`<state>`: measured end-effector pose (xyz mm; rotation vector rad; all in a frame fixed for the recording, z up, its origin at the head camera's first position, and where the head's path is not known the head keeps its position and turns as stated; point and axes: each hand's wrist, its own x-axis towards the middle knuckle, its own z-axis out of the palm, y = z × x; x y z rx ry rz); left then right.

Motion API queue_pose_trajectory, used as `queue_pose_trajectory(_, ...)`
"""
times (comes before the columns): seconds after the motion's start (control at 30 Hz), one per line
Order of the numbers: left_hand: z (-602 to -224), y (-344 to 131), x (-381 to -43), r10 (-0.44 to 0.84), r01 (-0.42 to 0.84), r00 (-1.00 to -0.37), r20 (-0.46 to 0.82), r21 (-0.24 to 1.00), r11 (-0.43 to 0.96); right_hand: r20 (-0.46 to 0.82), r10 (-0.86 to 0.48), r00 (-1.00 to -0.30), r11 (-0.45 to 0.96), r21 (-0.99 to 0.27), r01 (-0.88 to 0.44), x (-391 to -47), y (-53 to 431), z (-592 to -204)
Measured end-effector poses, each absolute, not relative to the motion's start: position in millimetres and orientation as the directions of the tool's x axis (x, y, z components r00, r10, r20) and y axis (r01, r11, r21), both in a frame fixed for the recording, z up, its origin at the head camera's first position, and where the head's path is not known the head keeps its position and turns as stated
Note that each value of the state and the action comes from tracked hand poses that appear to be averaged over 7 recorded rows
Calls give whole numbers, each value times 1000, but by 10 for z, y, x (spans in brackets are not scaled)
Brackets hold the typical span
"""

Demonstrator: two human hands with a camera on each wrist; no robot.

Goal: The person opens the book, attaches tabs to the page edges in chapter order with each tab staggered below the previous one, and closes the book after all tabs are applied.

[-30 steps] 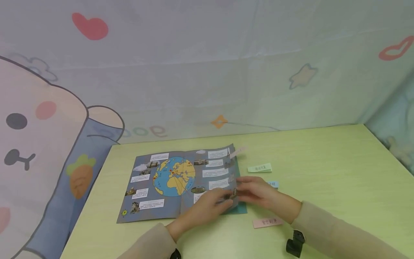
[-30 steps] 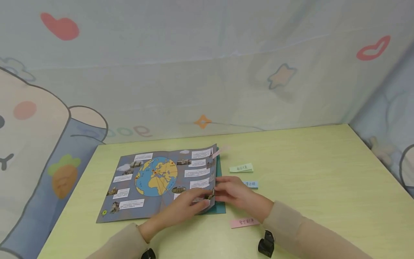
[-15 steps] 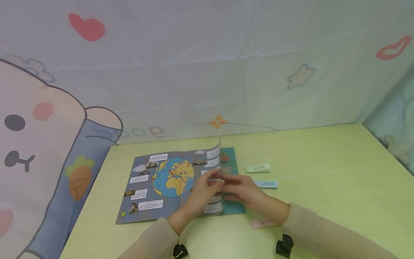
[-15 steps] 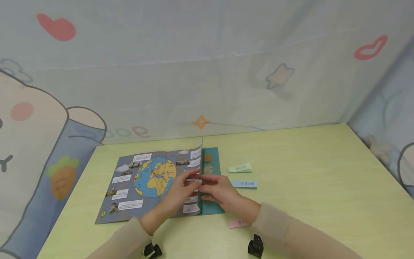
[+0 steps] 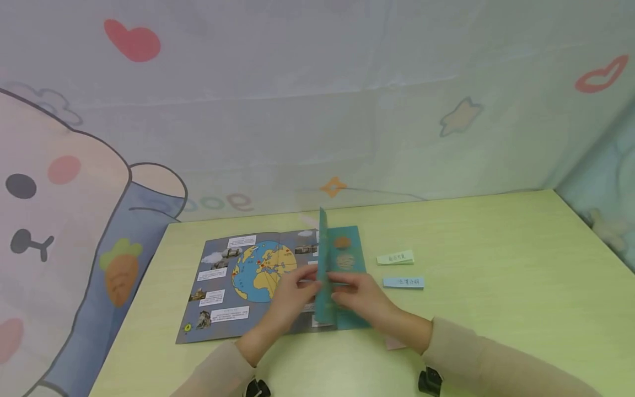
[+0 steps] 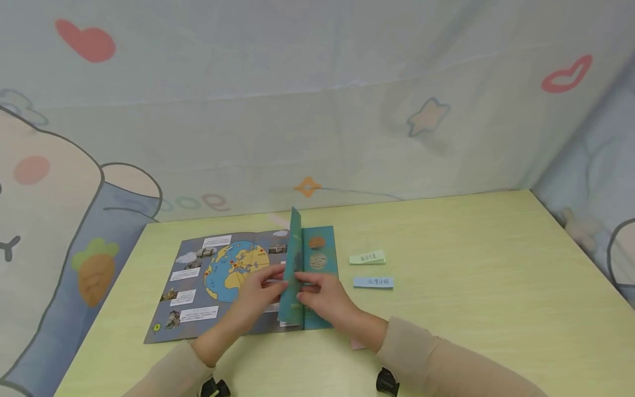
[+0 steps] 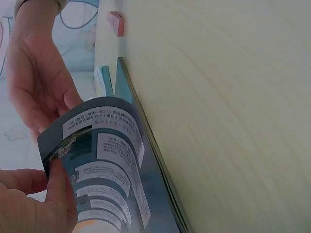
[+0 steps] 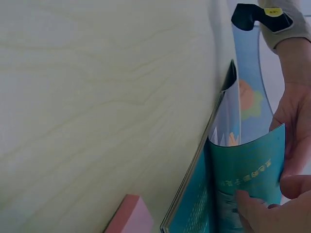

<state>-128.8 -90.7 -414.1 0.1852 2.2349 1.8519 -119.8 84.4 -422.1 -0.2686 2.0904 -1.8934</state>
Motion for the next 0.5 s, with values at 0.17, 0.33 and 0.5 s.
queue_pose_trajectory(0.17,-4079,-1044,-1280,178,-103,-975,-129,984,146,45,-377,-925,233,-962,-142,-1222,766,-4252)
queue_pose_trajectory(0.33,-4008,-1234,-1281,128,-159,-975,-180,975,156,163,-413,-896,234,-932,-277,-1275,662,-4272)
queue_pose_trajectory(0.5,-3952,-1480,-1281,43,-225,-970,-238,954,200,198,-416,-888,261,-909,-325,-1336,566,-4268)
